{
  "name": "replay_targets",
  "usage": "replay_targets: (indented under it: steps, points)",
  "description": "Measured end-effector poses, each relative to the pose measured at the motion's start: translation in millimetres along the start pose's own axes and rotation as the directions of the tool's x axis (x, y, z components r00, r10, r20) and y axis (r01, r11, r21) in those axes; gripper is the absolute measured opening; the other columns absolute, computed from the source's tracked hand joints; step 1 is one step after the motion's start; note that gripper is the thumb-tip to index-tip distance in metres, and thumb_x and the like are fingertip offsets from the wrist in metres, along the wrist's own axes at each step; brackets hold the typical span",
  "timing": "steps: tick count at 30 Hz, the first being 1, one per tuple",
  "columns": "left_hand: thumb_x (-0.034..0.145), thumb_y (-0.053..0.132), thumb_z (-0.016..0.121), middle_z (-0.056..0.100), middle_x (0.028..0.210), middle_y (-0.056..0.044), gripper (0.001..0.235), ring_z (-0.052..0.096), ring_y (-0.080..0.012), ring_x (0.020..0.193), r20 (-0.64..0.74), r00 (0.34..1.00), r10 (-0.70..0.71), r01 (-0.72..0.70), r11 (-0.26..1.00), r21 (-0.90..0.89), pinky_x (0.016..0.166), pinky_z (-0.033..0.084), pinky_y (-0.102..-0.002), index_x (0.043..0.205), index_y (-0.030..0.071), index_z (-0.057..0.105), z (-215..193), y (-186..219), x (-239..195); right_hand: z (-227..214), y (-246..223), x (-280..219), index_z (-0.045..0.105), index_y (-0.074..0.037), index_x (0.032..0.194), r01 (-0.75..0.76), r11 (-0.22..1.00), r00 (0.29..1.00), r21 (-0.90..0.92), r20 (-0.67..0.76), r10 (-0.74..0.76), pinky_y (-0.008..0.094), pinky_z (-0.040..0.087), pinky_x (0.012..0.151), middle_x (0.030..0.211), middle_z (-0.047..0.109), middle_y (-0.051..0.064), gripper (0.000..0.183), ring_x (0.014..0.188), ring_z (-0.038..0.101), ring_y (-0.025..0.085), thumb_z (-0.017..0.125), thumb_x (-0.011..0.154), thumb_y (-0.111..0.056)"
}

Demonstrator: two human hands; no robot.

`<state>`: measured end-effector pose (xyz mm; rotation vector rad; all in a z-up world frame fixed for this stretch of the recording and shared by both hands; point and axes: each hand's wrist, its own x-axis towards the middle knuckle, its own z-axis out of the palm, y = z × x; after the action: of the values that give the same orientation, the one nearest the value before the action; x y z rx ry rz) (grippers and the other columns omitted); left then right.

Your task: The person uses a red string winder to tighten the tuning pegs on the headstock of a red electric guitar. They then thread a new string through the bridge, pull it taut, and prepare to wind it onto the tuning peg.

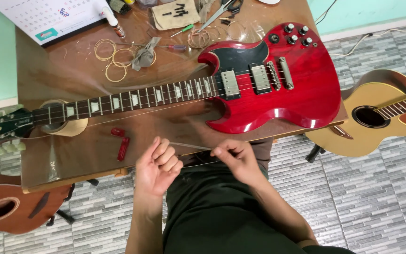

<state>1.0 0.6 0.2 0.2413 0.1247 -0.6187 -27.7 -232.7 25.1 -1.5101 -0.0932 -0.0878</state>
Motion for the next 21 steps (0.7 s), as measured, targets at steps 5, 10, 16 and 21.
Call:
replay_targets:
  steps: [5,10,16,21]
  points:
    - [0.110,0.052,0.039,0.019,0.064,0.006,0.049,0.022,-0.0095,0.052,0.027,0.999,0.017,-0.019,0.996,0.093,0.056,0.027,-0.029,0.075,0.018,0.036,12,-6,3,-6,8,1,0.069,0.002,0.084,-0.069,0.962,0.996,0.263,-0.038,0.082,0.022,0.035,0.053,0.056,0.047,0.001,0.020,0.054,0.042,0.007,0.061,0.101,-0.005]
    - [0.095,0.042,0.066,0.067,0.127,-0.024,0.057,0.062,-0.0444,0.126,-0.032,0.937,0.349,-0.061,0.250,0.966,0.104,0.048,-0.054,0.137,0.003,0.059,60,-2,-13,-13,-1,-1,0.072,0.003,0.083,-0.010,1.000,0.998,-0.008,-0.065,0.010,0.021,0.036,0.051,0.054,0.046,0.002,0.021,0.053,0.038,0.007,0.064,0.100,-0.005]
    - [0.095,0.019,0.071,0.068,0.129,-0.016,0.041,0.062,-0.0380,0.127,0.479,0.819,0.315,-0.449,-0.168,0.878,0.107,0.049,-0.046,0.132,0.004,0.065,98,-21,-10,0,-33,7,0.072,-0.004,0.073,0.226,0.943,0.972,-0.243,0.125,-0.200,0.026,0.044,0.050,0.049,0.044,0.001,0.019,0.047,0.041,0.013,0.072,0.092,-0.003]
    - [0.104,0.019,0.061,0.063,0.066,-0.005,0.020,0.059,-0.0109,0.061,0.135,0.980,0.146,-0.184,0.411,0.893,0.061,0.049,-0.024,0.096,0.004,0.070,73,-21,14,-7,-45,12,0.072,-0.003,0.075,0.262,0.929,0.964,-0.263,0.105,-0.242,0.028,0.046,0.052,0.051,0.051,0.004,0.019,0.051,0.043,0.011,0.070,0.094,-0.005]
